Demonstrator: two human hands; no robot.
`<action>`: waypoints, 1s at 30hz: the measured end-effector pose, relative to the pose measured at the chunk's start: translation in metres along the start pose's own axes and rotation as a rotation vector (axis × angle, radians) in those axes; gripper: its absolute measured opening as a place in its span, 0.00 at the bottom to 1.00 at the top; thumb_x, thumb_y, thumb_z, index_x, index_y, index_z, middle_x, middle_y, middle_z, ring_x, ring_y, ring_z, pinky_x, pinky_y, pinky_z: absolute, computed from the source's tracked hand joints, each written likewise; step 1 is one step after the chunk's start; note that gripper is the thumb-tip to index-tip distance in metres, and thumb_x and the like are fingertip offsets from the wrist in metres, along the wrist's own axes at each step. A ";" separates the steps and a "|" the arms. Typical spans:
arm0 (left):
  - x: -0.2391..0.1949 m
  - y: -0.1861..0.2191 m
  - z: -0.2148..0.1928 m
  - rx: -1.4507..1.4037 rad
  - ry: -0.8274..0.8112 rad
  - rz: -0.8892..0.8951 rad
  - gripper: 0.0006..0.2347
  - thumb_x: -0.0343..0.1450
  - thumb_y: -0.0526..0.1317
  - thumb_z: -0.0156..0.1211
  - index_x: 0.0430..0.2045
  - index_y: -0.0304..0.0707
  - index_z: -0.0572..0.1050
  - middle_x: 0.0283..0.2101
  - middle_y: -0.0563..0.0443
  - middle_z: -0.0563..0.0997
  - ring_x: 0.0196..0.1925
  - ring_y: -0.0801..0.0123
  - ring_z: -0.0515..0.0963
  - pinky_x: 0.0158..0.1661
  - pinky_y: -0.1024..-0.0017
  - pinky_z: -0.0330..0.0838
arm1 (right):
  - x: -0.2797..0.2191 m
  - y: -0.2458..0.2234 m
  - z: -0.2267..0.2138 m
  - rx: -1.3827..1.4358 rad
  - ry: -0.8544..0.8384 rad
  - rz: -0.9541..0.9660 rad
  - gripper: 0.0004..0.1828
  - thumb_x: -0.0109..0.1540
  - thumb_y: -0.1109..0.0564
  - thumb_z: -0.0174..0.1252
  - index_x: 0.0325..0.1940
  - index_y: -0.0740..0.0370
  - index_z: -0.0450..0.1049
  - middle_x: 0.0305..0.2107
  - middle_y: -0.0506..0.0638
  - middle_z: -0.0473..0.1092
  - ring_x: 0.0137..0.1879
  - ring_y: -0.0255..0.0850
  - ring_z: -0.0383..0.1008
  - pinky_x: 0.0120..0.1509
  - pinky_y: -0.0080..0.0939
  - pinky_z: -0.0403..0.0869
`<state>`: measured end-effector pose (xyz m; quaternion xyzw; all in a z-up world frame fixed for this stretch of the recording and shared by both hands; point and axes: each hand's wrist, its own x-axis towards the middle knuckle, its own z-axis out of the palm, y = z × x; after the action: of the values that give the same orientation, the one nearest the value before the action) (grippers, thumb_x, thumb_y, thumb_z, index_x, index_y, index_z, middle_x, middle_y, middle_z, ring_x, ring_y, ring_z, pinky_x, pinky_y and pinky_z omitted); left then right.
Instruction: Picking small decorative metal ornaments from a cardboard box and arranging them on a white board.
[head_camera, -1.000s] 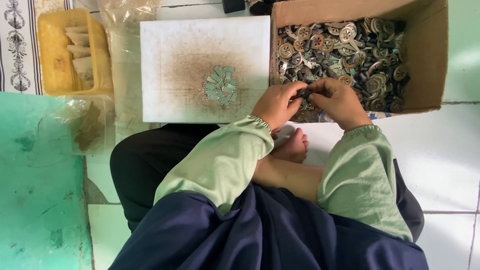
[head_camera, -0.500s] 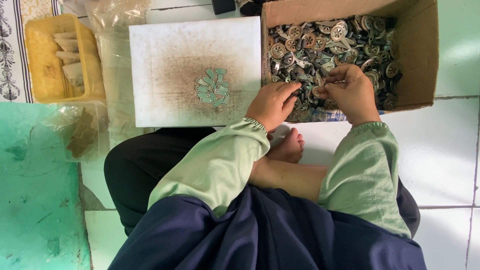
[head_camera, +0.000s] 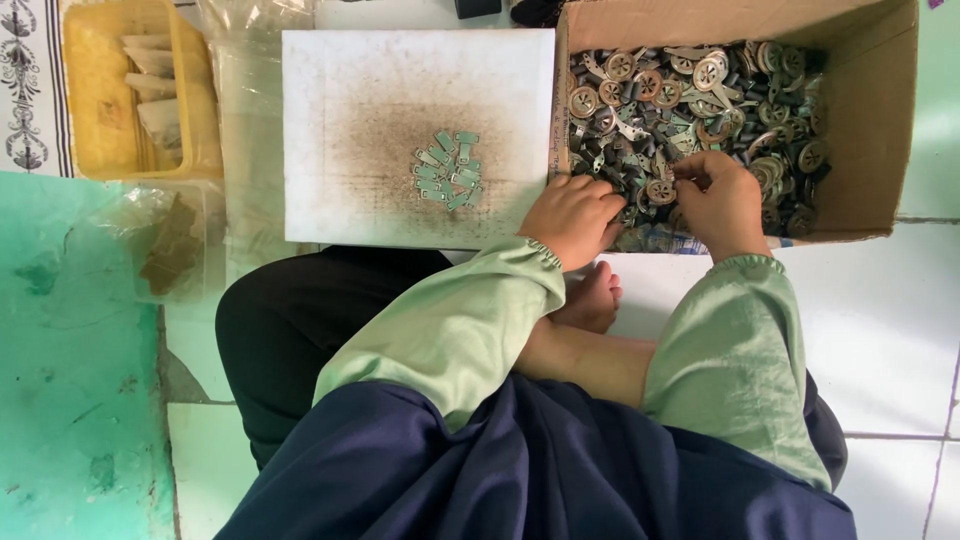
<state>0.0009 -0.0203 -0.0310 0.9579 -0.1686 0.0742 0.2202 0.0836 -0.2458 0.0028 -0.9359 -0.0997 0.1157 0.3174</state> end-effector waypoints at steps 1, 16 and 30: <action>0.000 -0.002 0.005 -0.001 0.000 0.002 0.12 0.69 0.54 0.57 0.37 0.51 0.77 0.36 0.57 0.77 0.48 0.61 0.78 0.48 0.59 0.69 | 0.005 0.008 0.003 0.000 0.002 0.001 0.11 0.66 0.64 0.63 0.50 0.52 0.81 0.37 0.48 0.77 0.45 0.46 0.78 0.47 0.49 0.79; 0.005 0.009 -0.020 0.006 -0.004 0.033 0.13 0.68 0.53 0.56 0.20 0.47 0.75 0.27 0.54 0.75 0.40 0.61 0.77 0.43 0.60 0.64 | 0.022 0.017 0.006 -0.013 0.017 0.003 0.13 0.66 0.65 0.60 0.55 0.58 0.80 0.41 0.58 0.75 0.46 0.55 0.78 0.48 0.57 0.78; 0.004 0.010 -0.025 0.032 -0.123 0.015 0.16 0.70 0.55 0.53 0.20 0.46 0.78 0.27 0.53 0.78 0.42 0.62 0.77 0.47 0.60 0.64 | 0.013 -0.022 -0.013 -0.014 -0.170 0.116 0.16 0.71 0.67 0.49 0.60 0.66 0.76 0.46 0.68 0.74 0.52 0.64 0.77 0.50 0.67 0.79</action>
<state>-0.0003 -0.0188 -0.0041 0.9628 -0.1877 0.0196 0.1933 0.0973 -0.2320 0.0243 -0.9291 -0.0728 0.2120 0.2940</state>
